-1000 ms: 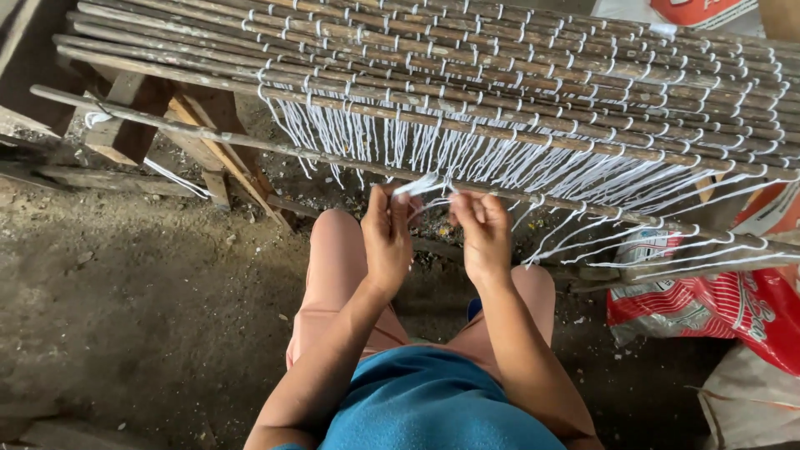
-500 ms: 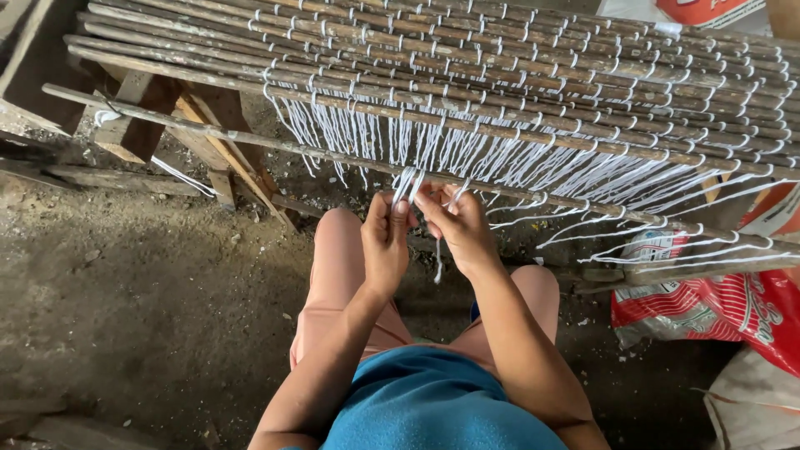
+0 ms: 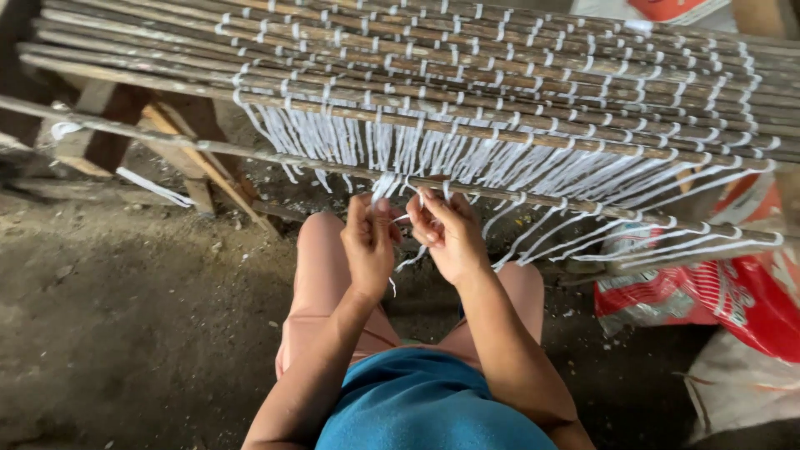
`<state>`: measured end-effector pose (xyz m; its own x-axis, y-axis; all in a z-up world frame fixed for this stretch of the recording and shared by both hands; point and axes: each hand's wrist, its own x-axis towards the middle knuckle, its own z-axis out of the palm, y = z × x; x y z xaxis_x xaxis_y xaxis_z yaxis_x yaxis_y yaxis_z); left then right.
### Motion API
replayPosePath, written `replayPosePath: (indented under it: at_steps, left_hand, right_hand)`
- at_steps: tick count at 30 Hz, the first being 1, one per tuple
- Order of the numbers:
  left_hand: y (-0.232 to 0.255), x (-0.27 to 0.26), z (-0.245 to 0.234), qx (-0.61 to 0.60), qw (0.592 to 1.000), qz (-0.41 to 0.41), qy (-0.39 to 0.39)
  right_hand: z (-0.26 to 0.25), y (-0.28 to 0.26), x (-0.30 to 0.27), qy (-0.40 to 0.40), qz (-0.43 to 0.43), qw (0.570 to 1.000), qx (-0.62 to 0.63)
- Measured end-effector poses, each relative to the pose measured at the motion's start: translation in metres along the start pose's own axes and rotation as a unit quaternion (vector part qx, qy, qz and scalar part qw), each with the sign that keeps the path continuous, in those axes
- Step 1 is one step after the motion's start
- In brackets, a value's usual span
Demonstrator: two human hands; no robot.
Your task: Tying cotton wicks onto a wooden frame in preparation for candle making.
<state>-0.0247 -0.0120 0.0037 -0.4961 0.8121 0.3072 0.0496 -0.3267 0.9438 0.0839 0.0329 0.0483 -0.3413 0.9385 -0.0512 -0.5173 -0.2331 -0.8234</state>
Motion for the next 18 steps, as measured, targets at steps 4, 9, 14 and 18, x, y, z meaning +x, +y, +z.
replayPosePath:
  at_steps: [4, 9, 14, 18]
  left_hand:
    - [0.013, 0.008, 0.003, 0.024, 1.0, 0.013, -0.003]
    - [0.008, 0.006, 0.0, 0.039, 0.999, 0.02, -0.005]
    - [0.009, 0.006, -0.001, 0.046, 0.999, 0.021, -0.011]
    - [0.007, 0.006, -0.001, 0.028, 0.999, 0.018, -0.025]
  right_hand:
    - [-0.026, 0.012, 0.002, -0.015, 0.046, 0.997, 0.059]
    - [-0.049, 0.017, -0.002, 0.007, 0.053, 0.996, 0.07]
    - [-0.056, 0.013, -0.003, 0.024, 0.032, 0.996, 0.079]
    - [-0.055, 0.018, -0.001, 0.055, 0.022, 0.998, -0.032]
